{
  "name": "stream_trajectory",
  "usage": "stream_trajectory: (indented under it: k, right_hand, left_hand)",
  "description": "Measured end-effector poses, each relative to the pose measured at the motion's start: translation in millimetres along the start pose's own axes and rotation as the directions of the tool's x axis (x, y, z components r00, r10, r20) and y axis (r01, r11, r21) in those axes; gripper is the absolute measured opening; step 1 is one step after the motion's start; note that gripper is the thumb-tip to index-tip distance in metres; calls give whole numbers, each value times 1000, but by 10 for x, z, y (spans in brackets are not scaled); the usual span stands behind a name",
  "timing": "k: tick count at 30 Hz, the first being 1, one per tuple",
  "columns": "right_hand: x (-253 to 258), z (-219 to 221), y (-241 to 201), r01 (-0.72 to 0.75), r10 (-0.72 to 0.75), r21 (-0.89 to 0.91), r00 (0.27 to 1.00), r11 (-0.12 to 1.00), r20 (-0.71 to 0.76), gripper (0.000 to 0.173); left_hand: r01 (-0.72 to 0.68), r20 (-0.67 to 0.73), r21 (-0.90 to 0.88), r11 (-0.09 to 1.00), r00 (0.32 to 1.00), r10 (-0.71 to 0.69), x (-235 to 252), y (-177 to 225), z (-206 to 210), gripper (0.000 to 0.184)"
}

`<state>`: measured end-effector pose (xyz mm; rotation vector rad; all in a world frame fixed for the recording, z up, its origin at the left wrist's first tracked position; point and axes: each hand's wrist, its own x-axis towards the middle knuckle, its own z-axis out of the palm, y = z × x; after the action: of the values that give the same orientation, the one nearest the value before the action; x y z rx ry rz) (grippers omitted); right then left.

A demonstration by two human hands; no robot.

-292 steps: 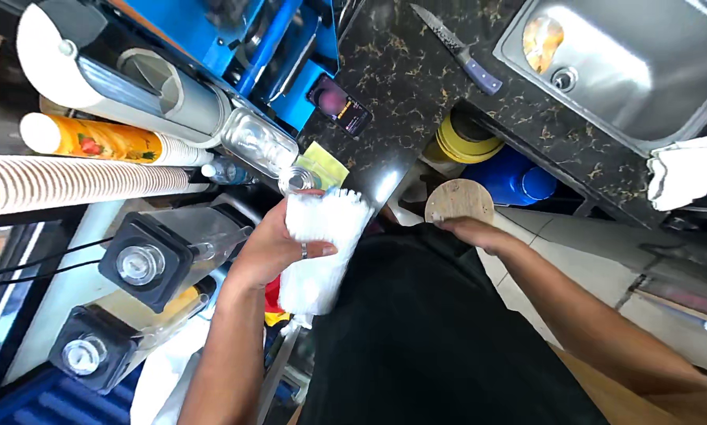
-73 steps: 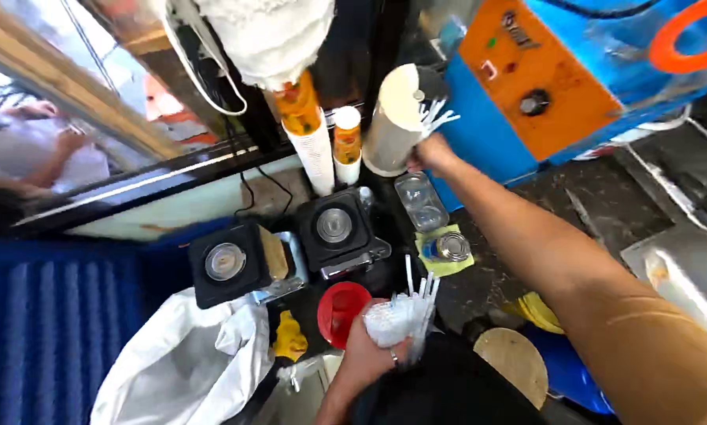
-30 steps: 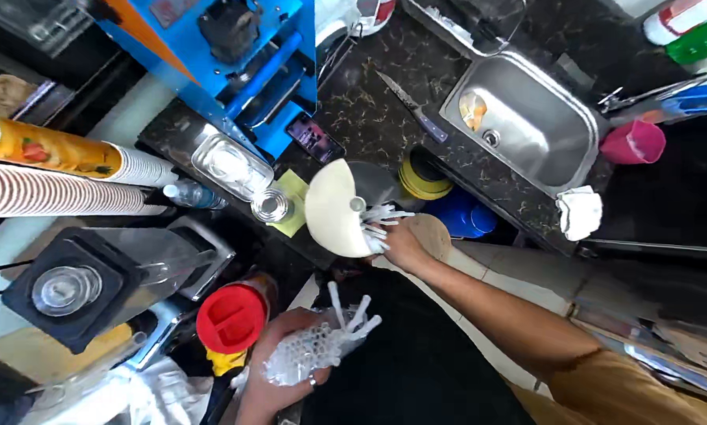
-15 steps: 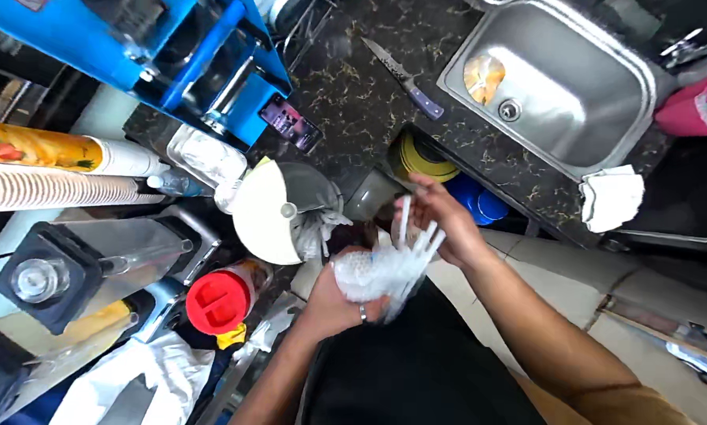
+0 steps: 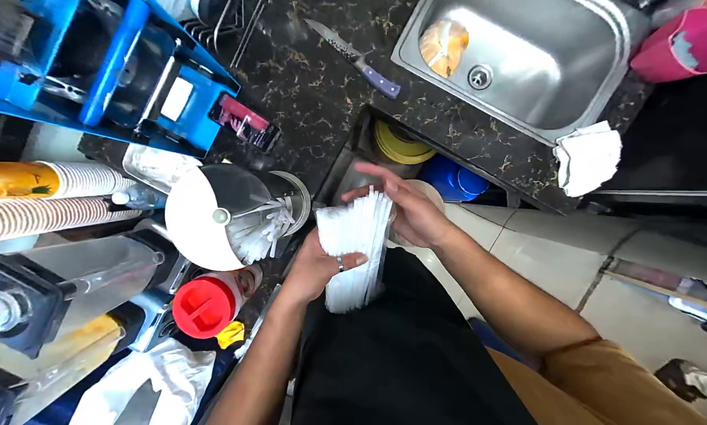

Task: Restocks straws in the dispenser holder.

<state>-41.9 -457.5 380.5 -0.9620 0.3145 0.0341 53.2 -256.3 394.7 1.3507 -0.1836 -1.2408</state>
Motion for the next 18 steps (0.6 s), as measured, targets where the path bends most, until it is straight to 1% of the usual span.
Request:
stream_trajectory:
  k: [1, 3, 4, 7, 8, 11, 13, 15, 17, 18]
  right_hand:
    - [-25, -19, 33, -73, 73, 14, 997, 997, -31, 63]
    - [-82, -34, 107, -208, 211, 41, 971, 977, -111, 48]
    - [-106, -46, 156, -239, 245, 60, 960, 969, -132, 45]
    - [-184, -79, 272, -208, 216, 88, 972, 974, -90, 50]
    - [-185, -64, 288, -205, 212, 74, 971, 976, -108, 47]
    - [-135, -16, 283, -186, 182, -1, 960, 983, -215, 30]
    - [-115, -46, 202, -108, 103, -4, 963, 994, -249, 28]
    - [-117, -81, 69, -50, 72, 89, 960, 995, -271, 30]
    - [-151, -88, -1, -77, 124, 200, 963, 977, -239, 35]
    - [-169, -71, -7, -108, 155, 218, 965, 970, -212, 37]
  left_hand:
    - [43, 17, 16, 999, 999, -43, 22, -12, 7, 61]
    - [130, 15, 74, 989, 991, -132, 60, -74, 4, 67]
    - [160, -4, 104, 982, 987, -160, 70, -104, -8, 71]
    - [197, -67, 95, 976, 979, -191, 54, -125, -38, 69]
    - [199, -64, 83, 976, 979, -194, 49, -120, -49, 67]
    - [208, -7, 112, 972, 978, -208, 49, -79, -87, 64]
    - [224, 32, 152, 963, 972, -232, 24, -56, -133, 61]
    - [223, 38, 186, 957, 972, -234, -17, -69, -151, 61]
    - [191, 34, 210, 959, 979, -202, -37, -102, -122, 60]
    - [170, 32, 234, 957, 983, -182, -38, -108, -98, 59]
